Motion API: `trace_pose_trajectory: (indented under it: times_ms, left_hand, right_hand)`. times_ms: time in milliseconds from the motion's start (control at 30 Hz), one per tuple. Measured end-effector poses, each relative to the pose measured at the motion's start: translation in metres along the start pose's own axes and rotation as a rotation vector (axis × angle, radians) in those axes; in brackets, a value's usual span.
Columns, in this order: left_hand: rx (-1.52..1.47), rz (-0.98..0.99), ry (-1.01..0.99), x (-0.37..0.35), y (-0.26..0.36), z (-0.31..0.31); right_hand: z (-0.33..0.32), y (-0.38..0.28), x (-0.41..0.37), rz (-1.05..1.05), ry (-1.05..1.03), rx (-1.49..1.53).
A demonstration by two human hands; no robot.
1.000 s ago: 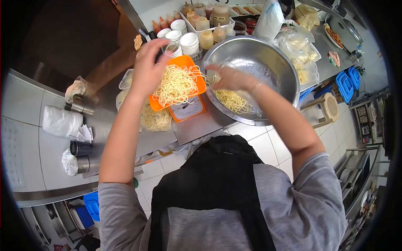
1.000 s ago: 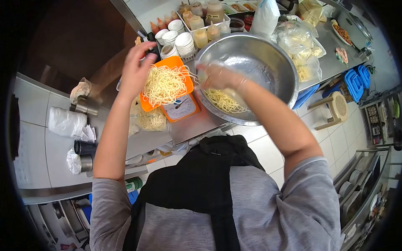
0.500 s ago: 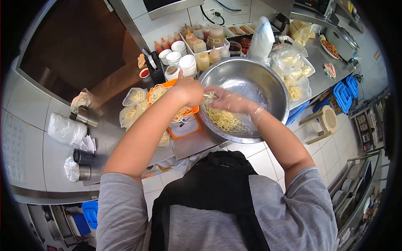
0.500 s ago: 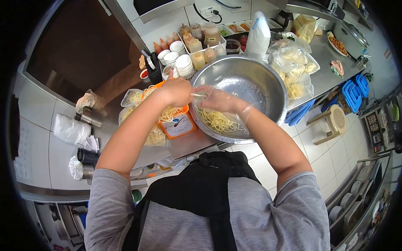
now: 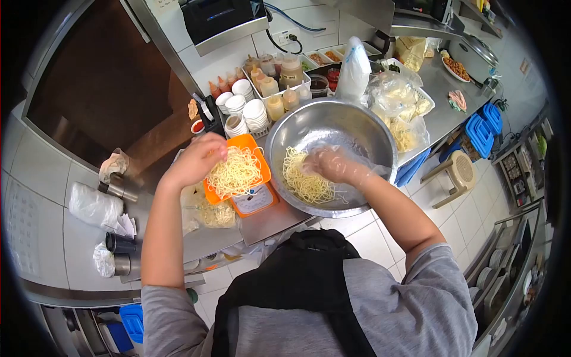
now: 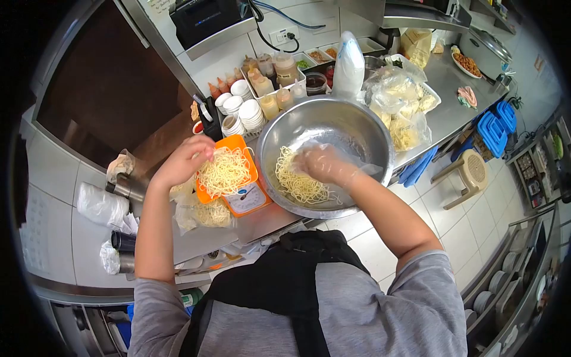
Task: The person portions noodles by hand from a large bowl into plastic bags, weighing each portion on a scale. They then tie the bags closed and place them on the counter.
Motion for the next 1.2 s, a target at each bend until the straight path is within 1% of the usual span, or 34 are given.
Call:
trace_pose_trajectory:
  times_ms: [33,67,100,133,167,200,233,267,300,333,367,400,433,500,567,600,633,667,700,733,767,800,833,900,933,967,1000,1033,1067,1133,1167,1200]
  left_hand:
    - [0.000,0.002,0.009,-0.009,0.002,-0.003]
    - [0.168,-0.084,0.031,-0.019,-0.002,-0.006]
    - [0.335,-0.173,0.053,-0.028,-0.003,-0.010]
    - [0.378,-0.238,0.071,-0.034,0.002,-0.013]
    - [0.376,-0.242,0.078,-0.037,0.005,-0.012]
    - [0.370,-0.212,0.186,-0.039,0.010,-0.015]
    - [0.362,-0.182,0.291,-0.042,0.016,-0.019]
    - [0.358,-0.191,0.292,-0.042,0.022,-0.017]
    - [0.303,-0.197,0.337,-0.044,0.031,-0.019]
    - [0.249,-0.203,0.384,-0.046,0.038,-0.022]
    - [0.248,-0.211,0.386,-0.049,0.041,-0.022]
    - [0.264,-0.191,0.417,-0.052,0.046,-0.024]
    - [0.278,-0.172,0.447,-0.055,0.050,-0.026]
    - [0.272,-0.189,0.471,-0.063,0.055,-0.029]
    - [0.271,-0.205,0.488,-0.070,0.057,-0.030]
    - [0.276,-0.199,0.495,-0.071,0.058,-0.032]
    - [0.279,-0.188,0.505,-0.070,0.060,-0.034]
    - [0.278,-0.186,0.509,-0.069,0.062,-0.035]
    - [0.278,-0.178,0.515,-0.068,0.065,-0.036]
    - [0.280,-0.170,0.516,-0.069,0.068,-0.036]
    - [0.280,-0.170,0.513,-0.067,0.069,-0.036]
    - [0.284,-0.140,0.517,-0.064,0.072,-0.036]
    - [0.286,-0.110,0.523,-0.059,0.075,-0.036]
    - [0.290,-0.071,0.534,-0.050,0.081,-0.034]
    - [0.297,-0.031,0.536,-0.044,0.086,-0.033]
    - [0.294,-0.022,0.532,-0.036,0.089,-0.031]
    - [0.330,0.060,0.552,-0.028,0.099,-0.029]
    - [0.366,0.139,0.571,-0.020,0.108,-0.025]
    - [0.291,0.205,0.565,-0.006,0.113,-0.018]
    - [0.275,0.345,0.590,0.028,0.138,0.000]
    - [0.372,0.427,0.698,0.044,0.154,0.004]
    - [0.471,0.512,0.803,0.059,0.170,0.006]
  right_hand:
    - [-0.016,-0.004,-0.009,-0.039,0.018,-0.146]
    - [-0.032,0.010,-0.008,-0.016,0.085,-0.067]
    - [-0.052,0.028,-0.003,0.072,0.129,0.149]
    - [-0.074,0.046,0.004,0.158,0.170,0.365]
    - [-0.099,0.065,0.011,0.285,0.309,0.477]
    - [-0.132,0.078,0.010,0.380,0.644,0.481]
    - [-0.158,0.103,0.014,0.477,0.765,0.242]
    - [-0.182,0.126,0.015,0.569,0.875,-0.002]
    - [-0.192,0.132,0.021,0.598,0.898,-0.322]
    - [-0.189,0.166,0.032,0.725,0.741,-0.305]
    - [-0.201,0.185,0.038,0.718,0.736,-0.304]
    - [-0.209,0.195,0.055,0.593,0.535,-0.485]
    - [-0.211,0.183,0.066,0.461,0.329,-0.658]
    - [-0.258,0.152,0.053,0.412,0.663,-0.521]
    - [-0.266,0.161,0.067,0.461,0.579,-0.555]
    - [-0.280,0.158,0.074,0.405,0.587,-0.777]
    - [-0.297,0.137,0.075,0.346,0.592,-1.003]
    - [-0.317,0.114,0.054,0.221,0.912,-0.796]
    - [-0.325,0.143,0.064,0.213,0.912,-0.796]
    - [-0.330,0.192,0.084,0.060,0.797,-0.862]
    - [-0.328,0.217,0.093,-0.087,0.680,-0.925]
    - [-0.351,0.164,0.063,-0.007,1.105,-0.589]
    - [-0.364,0.124,0.052,0.039,1.056,-0.828]
    - [-0.350,0.116,0.054,-0.050,0.863,-0.731]
    - [-0.344,0.116,0.065,-0.115,0.805,-1.158]
    - [-0.346,0.123,0.058,-0.106,0.803,-1.163]
    - [-0.364,0.095,0.038,0.081,0.918,-0.224]
    - [-0.354,0.081,0.031,0.250,0.897,0.726]
    - [-0.351,0.060,0.030,0.257,0.893,0.726]
    - [-0.332,0.019,0.037,0.149,0.667,1.050]
    - [-0.325,-0.014,0.032,0.182,0.661,1.176]
    - [-0.321,-0.031,0.031,0.193,0.710,1.200]
Point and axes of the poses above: each hand's wrist, its own x-axis towards the middle knuckle, its own z-axis out of the palm, y = z × x, the point moved 6 cm from there along x, towards the middle knuckle, and after that the axes turned 2 degrees about z, right-handed, at the moved point
